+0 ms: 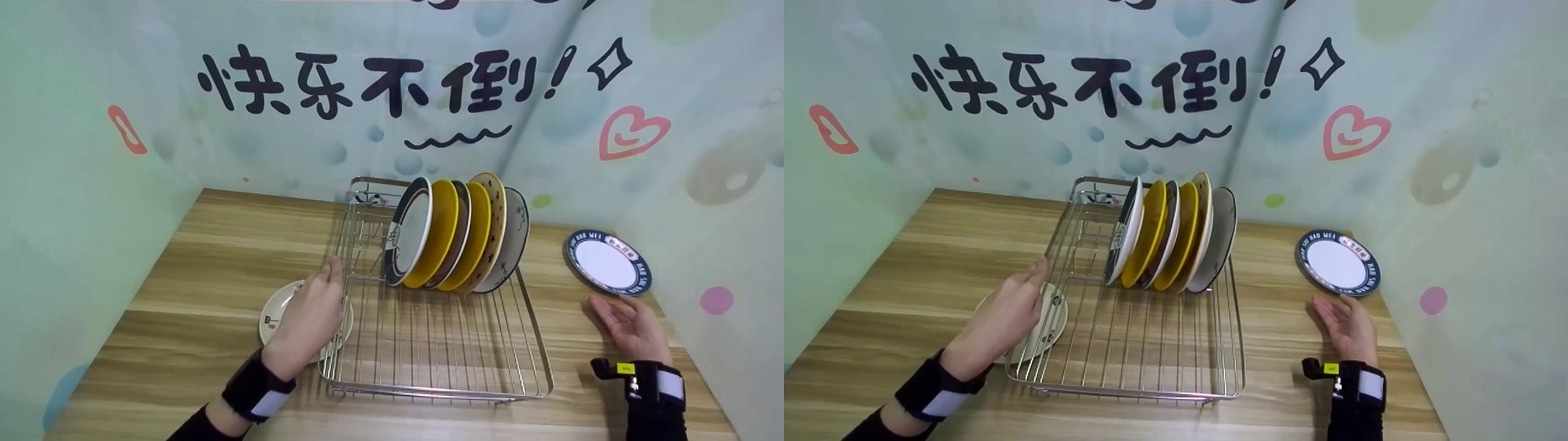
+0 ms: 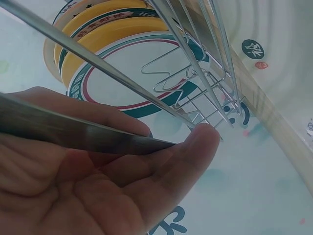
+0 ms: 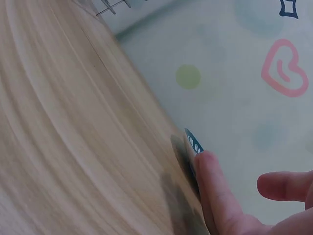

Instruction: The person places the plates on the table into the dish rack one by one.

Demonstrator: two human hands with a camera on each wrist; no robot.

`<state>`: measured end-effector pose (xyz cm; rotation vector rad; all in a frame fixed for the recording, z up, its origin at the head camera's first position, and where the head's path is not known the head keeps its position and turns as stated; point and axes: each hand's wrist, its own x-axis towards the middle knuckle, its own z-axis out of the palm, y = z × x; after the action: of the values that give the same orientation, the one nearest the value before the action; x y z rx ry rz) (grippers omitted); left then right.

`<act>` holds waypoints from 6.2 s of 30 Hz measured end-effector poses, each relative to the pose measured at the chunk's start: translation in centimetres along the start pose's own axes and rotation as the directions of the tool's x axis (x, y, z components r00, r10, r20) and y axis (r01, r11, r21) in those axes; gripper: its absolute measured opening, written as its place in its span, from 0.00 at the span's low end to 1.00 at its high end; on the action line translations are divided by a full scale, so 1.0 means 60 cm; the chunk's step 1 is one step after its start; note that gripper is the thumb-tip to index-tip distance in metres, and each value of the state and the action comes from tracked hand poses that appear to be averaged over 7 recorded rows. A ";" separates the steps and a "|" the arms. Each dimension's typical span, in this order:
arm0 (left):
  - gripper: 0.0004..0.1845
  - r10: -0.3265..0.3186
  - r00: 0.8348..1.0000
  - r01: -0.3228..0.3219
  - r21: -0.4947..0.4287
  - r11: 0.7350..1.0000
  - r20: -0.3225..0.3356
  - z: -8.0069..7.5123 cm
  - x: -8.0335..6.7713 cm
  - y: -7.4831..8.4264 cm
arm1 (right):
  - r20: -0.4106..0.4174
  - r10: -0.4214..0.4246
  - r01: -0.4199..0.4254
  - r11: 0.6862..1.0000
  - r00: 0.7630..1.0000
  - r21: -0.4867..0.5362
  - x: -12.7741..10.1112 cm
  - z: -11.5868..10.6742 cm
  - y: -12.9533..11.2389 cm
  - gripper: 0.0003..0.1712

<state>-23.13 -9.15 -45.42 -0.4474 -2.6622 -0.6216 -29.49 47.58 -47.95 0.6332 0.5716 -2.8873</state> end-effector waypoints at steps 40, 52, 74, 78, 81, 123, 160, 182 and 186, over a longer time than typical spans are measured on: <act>0.35 0.033 0.999 -0.033 0.038 0.999 0.000 0.000 0.003 -0.001 | 0.125 0.048 -0.055 0.997 0.991 0.057 0.040 -0.027 -0.029 0.23; 0.36 0.005 1.000 -0.006 0.035 0.999 0.023 -0.001 0.002 0.003 | 0.046 0.060 -0.062 0.997 0.997 0.054 0.064 -0.015 -0.045 0.25; 0.37 -0.021 0.999 0.020 0.031 0.999 0.043 -0.003 0.004 0.005 | 0.002 -0.066 0.066 0.992 0.998 -0.103 0.068 0.002 -0.036 0.47; 0.37 -0.018 0.999 0.017 0.031 0.999 0.037 -0.002 0.003 0.004 | -0.038 -0.101 0.095 0.985 0.994 -0.148 0.065 0.006 -0.033 0.45; 0.36 -0.002 1.000 0.002 0.040 0.999 0.016 -0.002 0.003 0.003 | -0.035 -0.114 0.107 0.982 0.993 -0.153 0.064 0.008 -0.033 0.48; 0.36 -0.022 0.999 0.021 0.037 0.999 0.025 -0.005 0.006 0.011 | 0.122 -0.235 0.262 0.913 0.964 -0.313 0.000 0.097 -0.016 0.20; 0.32 0.020 0.992 -0.014 -0.054 0.998 0.124 -0.019 0.009 -0.001 | 0.502 -0.328 0.591 0.574 0.800 -0.567 -0.193 0.313 0.106 0.13; 0.30 0.062 0.998 -0.061 -0.028 0.998 0.031 -0.013 0.009 0.004 | 0.518 -0.197 0.554 0.308 0.832 -0.773 -0.175 0.448 0.233 0.17; 0.30 0.064 0.998 -0.063 -0.022 0.998 0.021 -0.011 0.008 0.002 | 0.506 -0.178 0.536 0.255 0.844 -0.805 -0.161 0.454 0.247 0.17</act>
<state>-23.31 -9.25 -44.64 -0.5458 -2.6530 -0.6303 -27.98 23.78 -25.92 -0.2206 2.3109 -2.1776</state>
